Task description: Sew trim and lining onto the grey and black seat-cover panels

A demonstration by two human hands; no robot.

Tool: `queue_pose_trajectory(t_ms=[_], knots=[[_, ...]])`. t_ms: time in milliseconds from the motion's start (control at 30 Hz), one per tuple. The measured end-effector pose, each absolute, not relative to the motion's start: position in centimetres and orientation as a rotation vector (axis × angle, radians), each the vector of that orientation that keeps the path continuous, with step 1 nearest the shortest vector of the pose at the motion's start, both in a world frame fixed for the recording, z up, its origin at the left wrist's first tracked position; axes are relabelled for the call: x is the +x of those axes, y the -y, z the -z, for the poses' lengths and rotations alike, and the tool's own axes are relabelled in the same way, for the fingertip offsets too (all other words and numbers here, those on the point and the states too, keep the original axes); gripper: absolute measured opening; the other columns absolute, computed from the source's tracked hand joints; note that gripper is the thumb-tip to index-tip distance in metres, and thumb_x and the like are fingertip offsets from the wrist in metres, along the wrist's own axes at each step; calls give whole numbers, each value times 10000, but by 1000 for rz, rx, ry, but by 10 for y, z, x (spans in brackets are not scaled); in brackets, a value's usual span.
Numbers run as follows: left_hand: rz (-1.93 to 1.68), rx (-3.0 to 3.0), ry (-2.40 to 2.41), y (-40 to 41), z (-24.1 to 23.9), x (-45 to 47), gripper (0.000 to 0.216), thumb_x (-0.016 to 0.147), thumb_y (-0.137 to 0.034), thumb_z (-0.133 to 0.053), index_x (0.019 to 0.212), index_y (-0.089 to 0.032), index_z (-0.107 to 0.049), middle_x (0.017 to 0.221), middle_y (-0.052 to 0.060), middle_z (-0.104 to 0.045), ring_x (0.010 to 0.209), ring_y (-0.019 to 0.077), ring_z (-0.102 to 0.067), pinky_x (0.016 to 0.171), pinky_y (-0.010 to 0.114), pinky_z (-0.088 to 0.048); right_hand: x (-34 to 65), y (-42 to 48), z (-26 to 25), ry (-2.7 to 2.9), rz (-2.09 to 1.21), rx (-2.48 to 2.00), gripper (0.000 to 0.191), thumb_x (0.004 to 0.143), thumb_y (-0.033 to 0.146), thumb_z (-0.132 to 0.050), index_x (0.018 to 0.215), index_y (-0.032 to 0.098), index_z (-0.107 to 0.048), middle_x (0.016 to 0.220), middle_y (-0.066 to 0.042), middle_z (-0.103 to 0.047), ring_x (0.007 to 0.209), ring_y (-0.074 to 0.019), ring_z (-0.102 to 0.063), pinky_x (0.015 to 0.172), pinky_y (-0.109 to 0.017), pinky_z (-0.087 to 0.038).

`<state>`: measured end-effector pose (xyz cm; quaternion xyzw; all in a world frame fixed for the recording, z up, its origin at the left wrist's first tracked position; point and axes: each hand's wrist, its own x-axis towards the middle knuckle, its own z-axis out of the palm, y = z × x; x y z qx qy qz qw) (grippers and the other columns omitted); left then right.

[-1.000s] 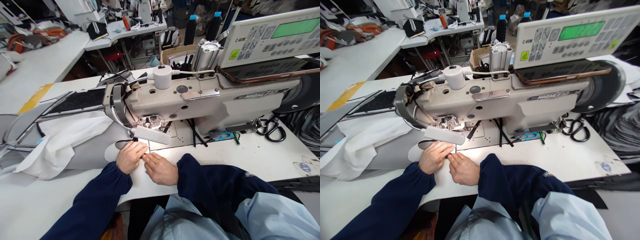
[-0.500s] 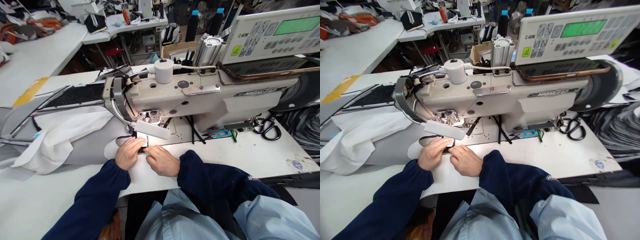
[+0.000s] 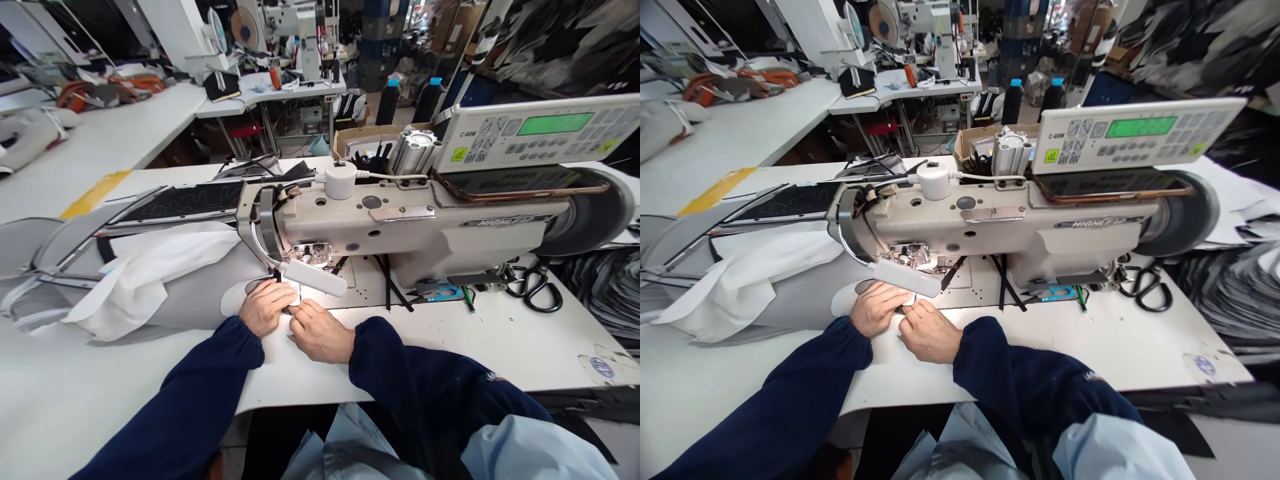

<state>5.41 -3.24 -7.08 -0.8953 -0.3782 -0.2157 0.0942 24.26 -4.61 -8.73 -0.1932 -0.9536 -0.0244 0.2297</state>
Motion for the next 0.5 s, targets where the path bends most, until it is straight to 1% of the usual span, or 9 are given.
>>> queue_pose_trajectory(t_ms=[100, 200, 300, 500], knots=[[625, -2658, 1144, 23, 71, 53, 371, 800, -64, -381, 899, -215, -704, 860, 51, -702, 898, 177, -613, 836, 346, -476, 241, 40, 89, 2620, 99, -551, 304, 938, 270, -372, 872, 60, -581, 1084, -243, -581, 1005, -278, -549, 930, -443, -398], [630, -2664, 1140, 15, 73, 50, 377, 799, -68, -386, 917, -218, -711, 814, 73, -677, 863, 192, -591, 766, 350, -476, 241, 37, 89, 2625, 73, -587, 279, 930, 266, -393, 880, 61, -576, 1126, -243, -563, 1048, -287, -536, 937, -439, -402], [627, -2663, 1136, 10, 75, 47, 387, 786, -56, -396, 943, -222, -708, 803, 74, -662, 874, 203, -576, 767, 363, -474, 241, 37, 89, 2639, 30, -643, 260, 918, 270, -411, 909, 64, -568, 1190, -240, -529, 1100, -303, -509, 940, -446, -411], [633, -2653, 1219, 13, 75, 51, 375, 787, -31, -374, 903, -191, -692, 788, 66, -644, 863, 180, -572, 713, 282, -503, 242, 38, 91, 2658, -10, -682, 237, 909, 252, -404, 932, 71, -555, 1223, -241, -513, 1146, -310, -485, 961, -469, -408]])
